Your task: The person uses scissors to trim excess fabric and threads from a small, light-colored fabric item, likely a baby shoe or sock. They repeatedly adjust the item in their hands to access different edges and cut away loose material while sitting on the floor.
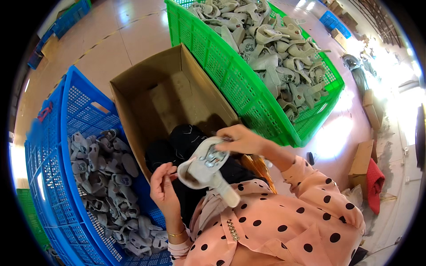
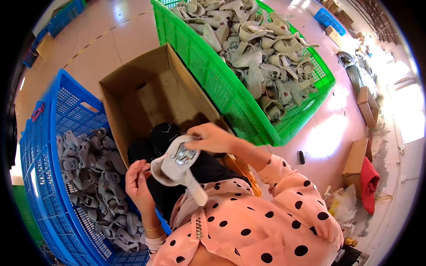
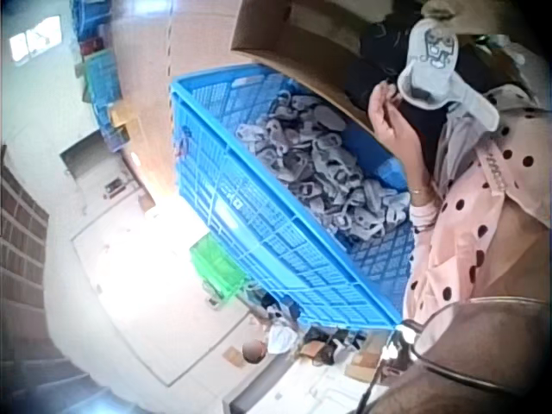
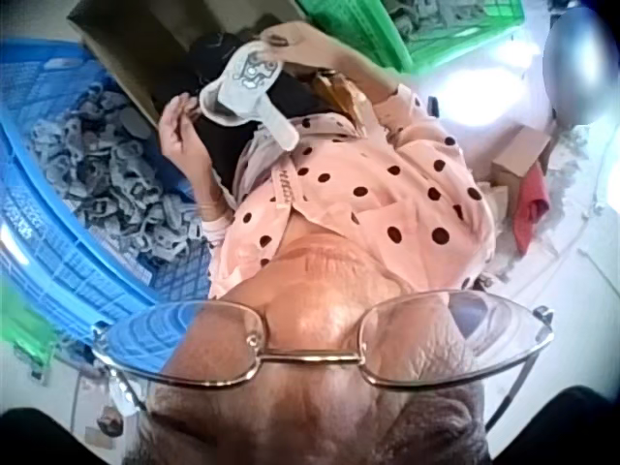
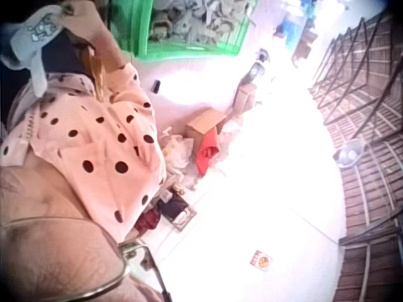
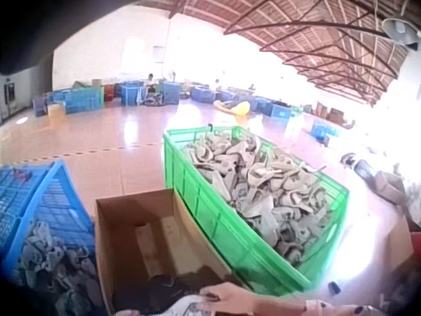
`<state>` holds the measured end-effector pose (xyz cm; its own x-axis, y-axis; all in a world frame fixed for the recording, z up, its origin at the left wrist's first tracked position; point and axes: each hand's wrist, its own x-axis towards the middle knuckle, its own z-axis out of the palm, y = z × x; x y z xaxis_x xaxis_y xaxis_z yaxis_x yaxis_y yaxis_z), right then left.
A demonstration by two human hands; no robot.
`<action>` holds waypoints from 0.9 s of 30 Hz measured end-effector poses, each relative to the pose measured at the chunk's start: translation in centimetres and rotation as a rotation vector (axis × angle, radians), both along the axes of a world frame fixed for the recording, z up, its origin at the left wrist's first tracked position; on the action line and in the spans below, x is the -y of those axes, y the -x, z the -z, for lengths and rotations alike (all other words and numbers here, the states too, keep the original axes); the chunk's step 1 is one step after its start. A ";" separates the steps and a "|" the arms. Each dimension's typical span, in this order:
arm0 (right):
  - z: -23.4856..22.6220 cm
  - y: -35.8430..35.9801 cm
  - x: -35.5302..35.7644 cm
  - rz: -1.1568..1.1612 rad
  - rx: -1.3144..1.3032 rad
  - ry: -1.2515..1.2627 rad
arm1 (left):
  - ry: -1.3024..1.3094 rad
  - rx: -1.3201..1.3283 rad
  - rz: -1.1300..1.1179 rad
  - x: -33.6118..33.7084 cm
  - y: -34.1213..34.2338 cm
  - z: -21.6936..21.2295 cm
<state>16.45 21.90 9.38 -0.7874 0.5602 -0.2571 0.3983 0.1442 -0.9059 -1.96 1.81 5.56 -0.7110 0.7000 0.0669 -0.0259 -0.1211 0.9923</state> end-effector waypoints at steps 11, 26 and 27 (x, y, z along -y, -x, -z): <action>-3.3 2.5 0.5 0.743 -0.632 0.290 | 0.019 0.072 0.037 1.7 -0.5 3.5; -11.8 31.0 18.3 -0.619 -0.692 -1.020 | 0.206 -0.549 0.032 3.8 -2.0 9.9; -12.0 32.3 19.0 -0.587 -0.702 -1.021 | 0.195 -0.542 0.048 4.1 -1.7 9.8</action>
